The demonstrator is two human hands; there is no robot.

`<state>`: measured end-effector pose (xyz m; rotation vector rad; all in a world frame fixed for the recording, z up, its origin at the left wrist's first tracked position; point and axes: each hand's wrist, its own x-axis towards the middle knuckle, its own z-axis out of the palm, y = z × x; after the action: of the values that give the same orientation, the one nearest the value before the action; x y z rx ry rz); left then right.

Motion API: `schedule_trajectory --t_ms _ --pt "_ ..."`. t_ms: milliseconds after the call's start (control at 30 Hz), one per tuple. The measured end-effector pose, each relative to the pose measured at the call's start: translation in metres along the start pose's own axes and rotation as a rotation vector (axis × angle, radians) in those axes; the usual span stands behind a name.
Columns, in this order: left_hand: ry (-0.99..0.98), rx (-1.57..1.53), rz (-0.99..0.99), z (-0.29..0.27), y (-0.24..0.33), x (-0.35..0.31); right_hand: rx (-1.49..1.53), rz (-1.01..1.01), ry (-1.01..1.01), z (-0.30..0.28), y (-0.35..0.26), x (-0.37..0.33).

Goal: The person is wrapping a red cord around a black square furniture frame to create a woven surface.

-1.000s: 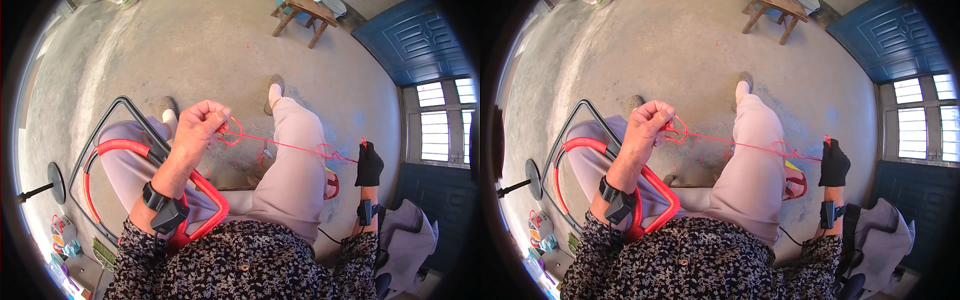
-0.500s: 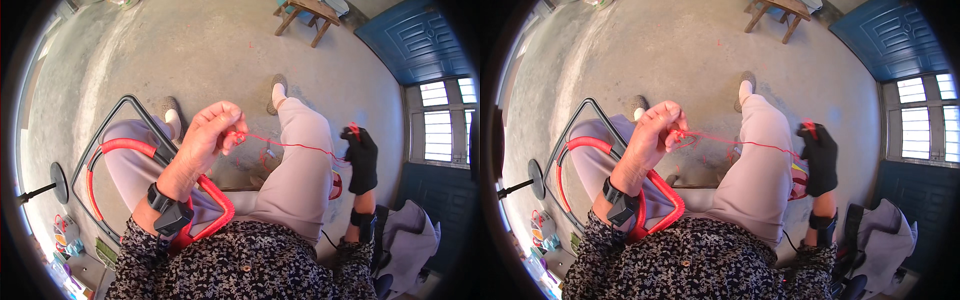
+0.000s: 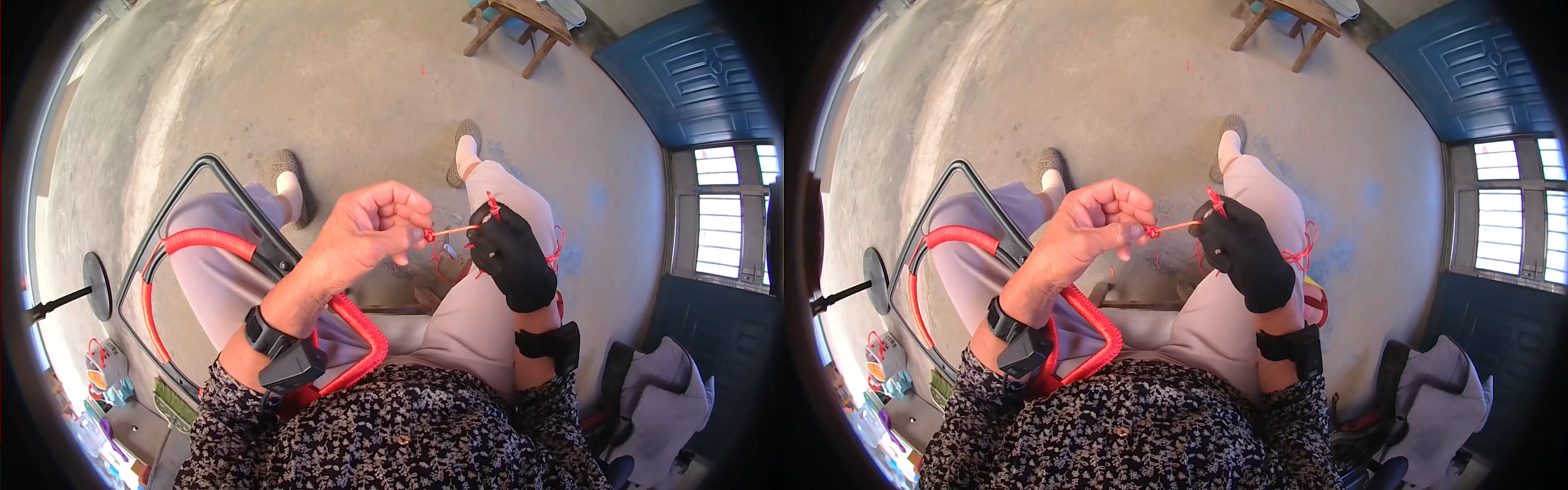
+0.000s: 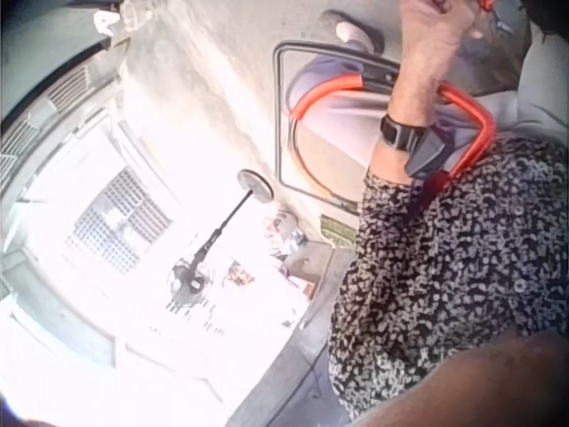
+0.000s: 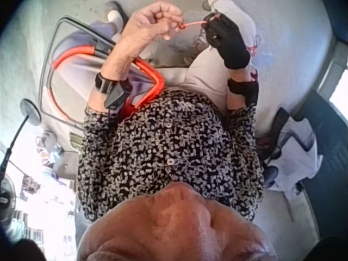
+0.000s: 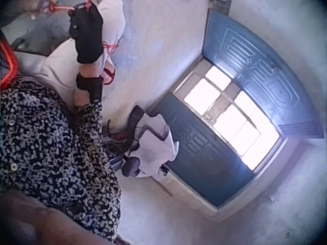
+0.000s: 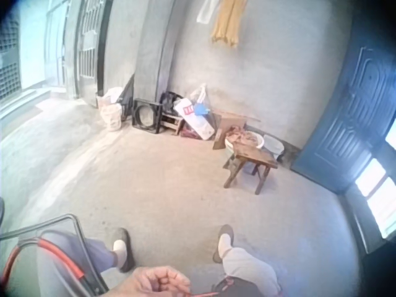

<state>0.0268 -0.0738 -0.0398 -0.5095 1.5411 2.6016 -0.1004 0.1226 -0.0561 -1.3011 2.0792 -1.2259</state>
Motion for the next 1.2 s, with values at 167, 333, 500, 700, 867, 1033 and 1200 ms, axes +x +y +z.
schedule_trajectory --t_ms 167,333,500,700,867,1033,1200 --pt "0.018 -0.043 -0.034 -0.008 -0.004 -0.001 0.672 0.622 0.039 0.008 -0.014 0.002" --pt "0.027 -0.132 0.007 -0.007 -0.010 0.002 0.924 0.637 0.071 0.011 -0.017 0.001" --pt "0.115 -0.217 -0.114 -0.003 -0.005 0.001 1.124 0.730 0.227 0.015 -0.022 0.003" --pt "0.244 -0.120 -0.047 -0.008 -0.015 0.005 0.954 0.503 0.067 0.014 -0.011 -0.002" --pt "0.261 -0.096 -0.053 -0.008 -0.016 0.005 1.281 0.619 0.331 0.011 -0.013 0.000" --pt "0.156 -0.096 -0.023 -0.007 -0.017 0.004 1.430 0.531 0.408 0.004 -0.003 -0.002" --pt "0.081 0.023 -0.046 -0.004 -0.011 0.001 1.352 0.513 0.508 -0.001 -0.001 -0.003"
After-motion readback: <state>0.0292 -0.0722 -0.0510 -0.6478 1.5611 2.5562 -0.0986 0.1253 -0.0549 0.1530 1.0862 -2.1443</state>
